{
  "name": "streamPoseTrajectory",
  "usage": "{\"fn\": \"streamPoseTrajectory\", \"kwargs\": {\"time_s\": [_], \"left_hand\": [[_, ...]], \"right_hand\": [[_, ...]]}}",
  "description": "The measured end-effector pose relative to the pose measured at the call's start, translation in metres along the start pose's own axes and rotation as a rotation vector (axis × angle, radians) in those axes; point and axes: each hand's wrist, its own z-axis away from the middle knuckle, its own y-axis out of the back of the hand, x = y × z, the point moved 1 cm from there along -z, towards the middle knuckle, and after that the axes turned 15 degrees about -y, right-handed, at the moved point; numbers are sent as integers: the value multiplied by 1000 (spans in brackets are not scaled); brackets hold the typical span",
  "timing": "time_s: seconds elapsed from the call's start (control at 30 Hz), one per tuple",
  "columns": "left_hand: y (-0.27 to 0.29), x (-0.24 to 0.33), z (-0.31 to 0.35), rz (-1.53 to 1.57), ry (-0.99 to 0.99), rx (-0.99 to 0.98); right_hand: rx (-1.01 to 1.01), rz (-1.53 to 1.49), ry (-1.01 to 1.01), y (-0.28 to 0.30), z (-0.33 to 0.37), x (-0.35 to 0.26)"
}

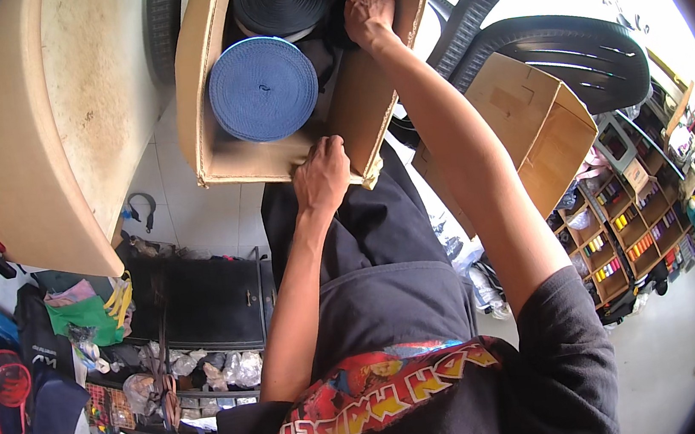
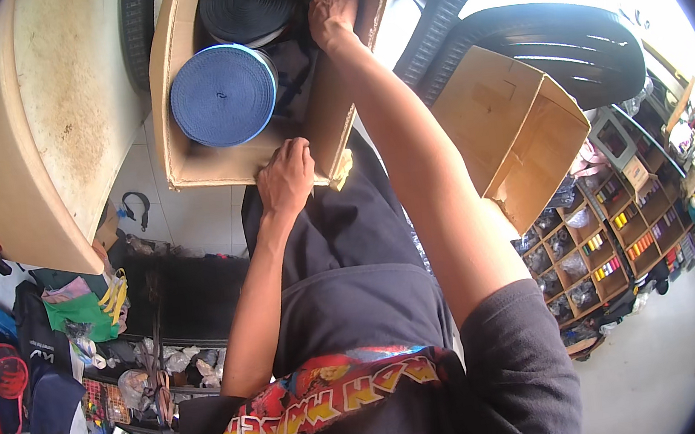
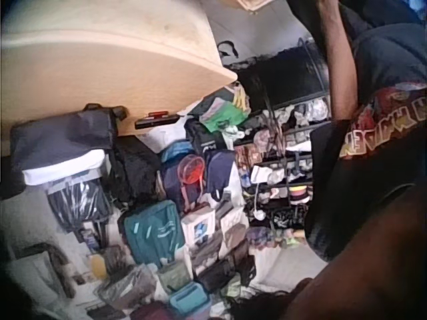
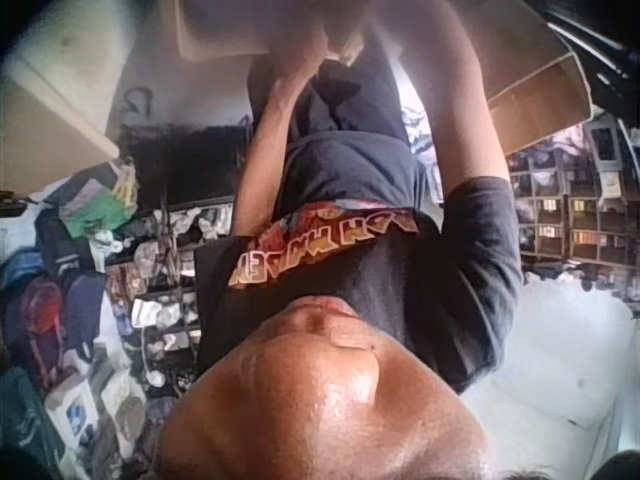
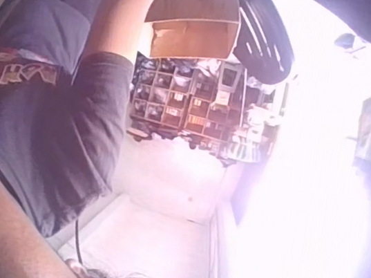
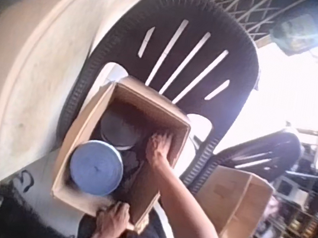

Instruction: The person repeatedly picks up rolls of ribbon from a cardboard box, briefly turns them over in their hands, and places them onto a metal shelf. The ribbons include yellow, silver, black, beige, white, blue, and dark blue rolls. The person handles each roll one at a time and stacks them on the shelf.

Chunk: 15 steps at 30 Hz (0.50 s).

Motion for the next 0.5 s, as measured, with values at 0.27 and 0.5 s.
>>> {"fn": "streamPoseTrajectory", "kwargs": {"time_s": [0.27, 0.5], "left_hand": [[-6, -3, 1, 60, 7, 37], [-5, -2, 5, 65, -1, 27]], "right_hand": [[-307, -570, -99, -26, -27, -18], [-225, -935, -129, 15, 32, 19]]}}
